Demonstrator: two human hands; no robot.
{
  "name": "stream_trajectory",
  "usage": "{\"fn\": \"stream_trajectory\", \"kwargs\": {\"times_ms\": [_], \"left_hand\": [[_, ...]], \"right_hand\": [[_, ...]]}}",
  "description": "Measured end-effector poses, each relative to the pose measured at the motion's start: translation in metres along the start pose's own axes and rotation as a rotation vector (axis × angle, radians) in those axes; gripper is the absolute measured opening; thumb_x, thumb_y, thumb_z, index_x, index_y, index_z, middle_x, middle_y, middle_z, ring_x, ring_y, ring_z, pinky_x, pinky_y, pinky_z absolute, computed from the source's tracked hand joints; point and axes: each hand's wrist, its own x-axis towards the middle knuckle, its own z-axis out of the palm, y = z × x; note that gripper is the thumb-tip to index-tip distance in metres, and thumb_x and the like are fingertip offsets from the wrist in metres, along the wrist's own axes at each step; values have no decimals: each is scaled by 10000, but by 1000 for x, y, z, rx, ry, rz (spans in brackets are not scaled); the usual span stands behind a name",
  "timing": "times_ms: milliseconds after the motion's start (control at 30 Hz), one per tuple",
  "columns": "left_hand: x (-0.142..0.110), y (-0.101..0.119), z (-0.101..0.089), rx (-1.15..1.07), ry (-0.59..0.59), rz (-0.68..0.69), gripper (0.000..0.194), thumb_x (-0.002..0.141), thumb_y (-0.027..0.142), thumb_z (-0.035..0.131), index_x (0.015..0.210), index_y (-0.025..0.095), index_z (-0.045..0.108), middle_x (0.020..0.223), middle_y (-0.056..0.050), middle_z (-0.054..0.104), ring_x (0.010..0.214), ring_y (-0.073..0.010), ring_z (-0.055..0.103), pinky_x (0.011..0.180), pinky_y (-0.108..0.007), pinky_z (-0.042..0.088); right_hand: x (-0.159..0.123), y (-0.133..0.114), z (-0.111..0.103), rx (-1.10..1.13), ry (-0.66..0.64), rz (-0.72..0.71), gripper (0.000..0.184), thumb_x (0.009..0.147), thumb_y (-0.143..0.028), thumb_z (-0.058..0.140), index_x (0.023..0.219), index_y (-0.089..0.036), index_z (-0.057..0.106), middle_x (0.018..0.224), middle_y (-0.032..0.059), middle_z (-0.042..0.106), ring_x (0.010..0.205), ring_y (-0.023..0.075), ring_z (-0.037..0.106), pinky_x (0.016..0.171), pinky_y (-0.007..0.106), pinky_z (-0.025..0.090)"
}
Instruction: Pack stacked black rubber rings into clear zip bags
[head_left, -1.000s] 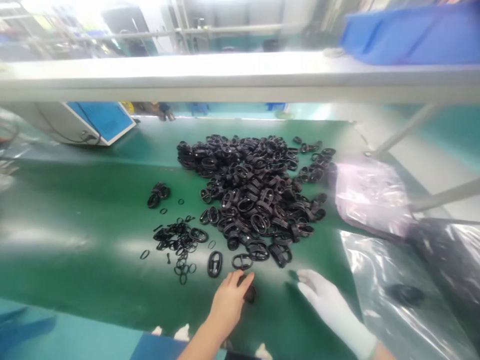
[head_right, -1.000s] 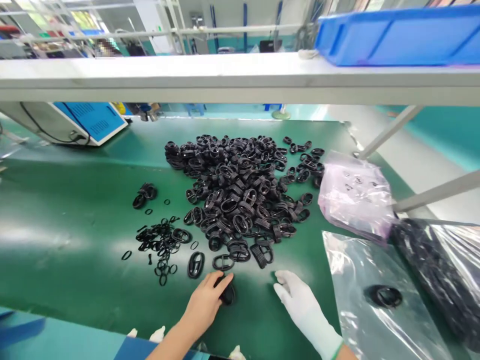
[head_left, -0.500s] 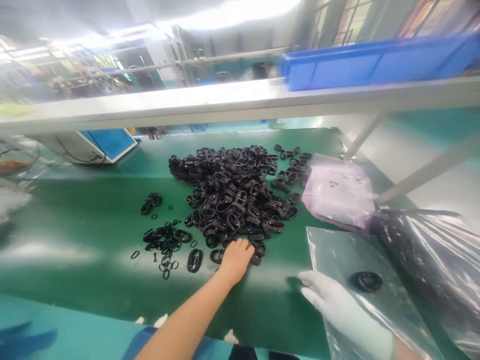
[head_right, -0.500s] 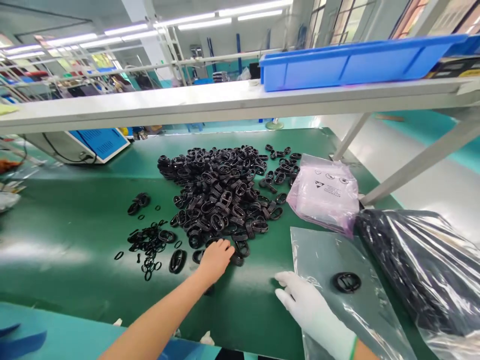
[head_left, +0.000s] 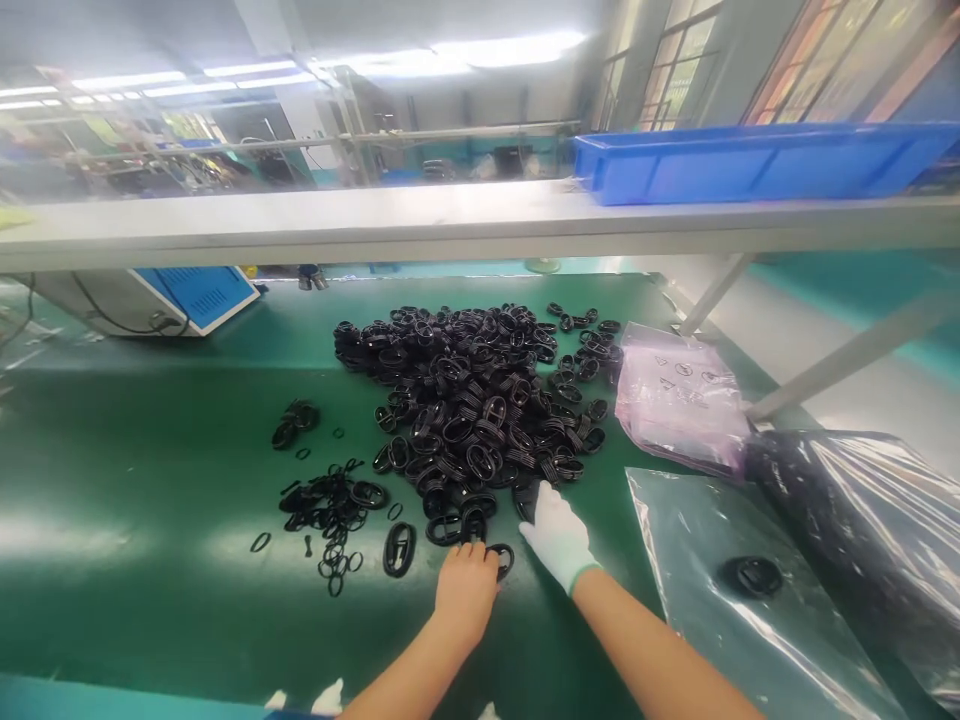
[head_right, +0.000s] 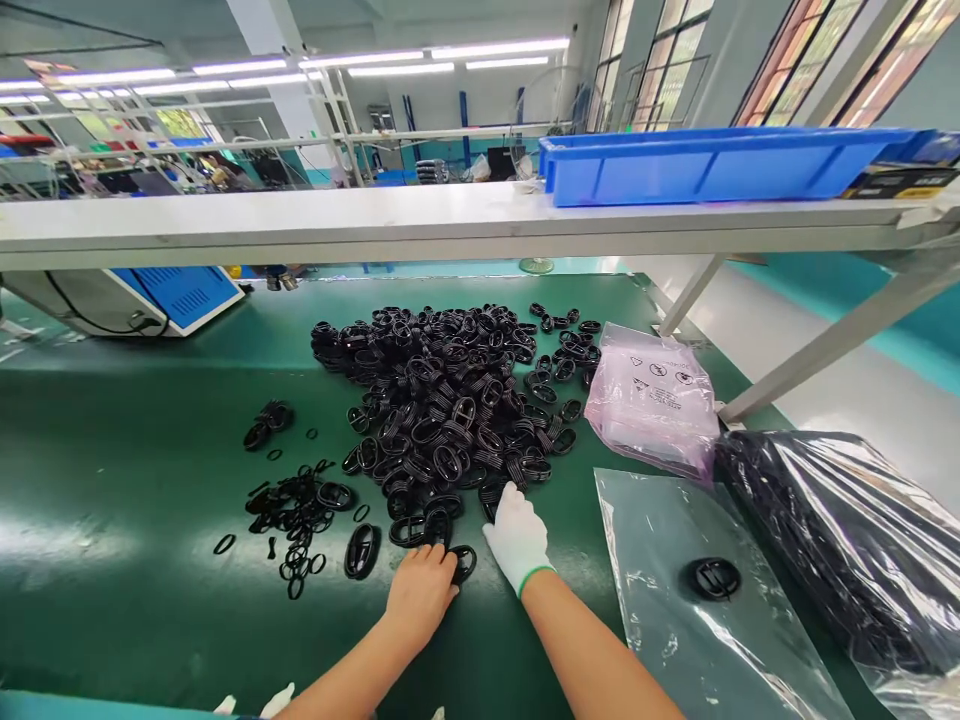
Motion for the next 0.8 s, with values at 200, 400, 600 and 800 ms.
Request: {"fn": "stream_trajectory", "kwargs": {"times_ms": [200,400,600,800], "left_hand": [[-15,-15,-24,-314,51,-44,141,773,259,498,895,230,564,970,-15,556,860,-171,542,731,-299,409],[-7,-5,-30,-967,136,13,407,742,123,427,1114,268,504,1019,6,547,716,-85,530,708,-241,444],[-4,18,-31,-950,206,146,315,722,88,418,910,231,625,852,5,585,756,-106,545,703,-235,453],[-14,37,-46,-720,249,255,395,747,68,385,1022,272,582,967,8,571,850,-109,549,789,-237,447]], "right_hand": [[-24,13,2,290,-71,58,759,670,-259,583,1322,-152,209,1166,151,479,1041,257,517,853,389,425],[-81,22,-11,1134,-560,-12,557,609,-400,675,1088,-179,494,1016,86,512,903,217,535,679,376,510],[-100,20,-15,1291,-634,-104,486,669,-302,660,1118,-210,499,1060,57,490,879,166,513,730,356,487],[-104,34,-20,1385,-688,-141,377,704,-249,646,1055,-216,512,1012,36,481,925,168,503,713,322,479]]}}
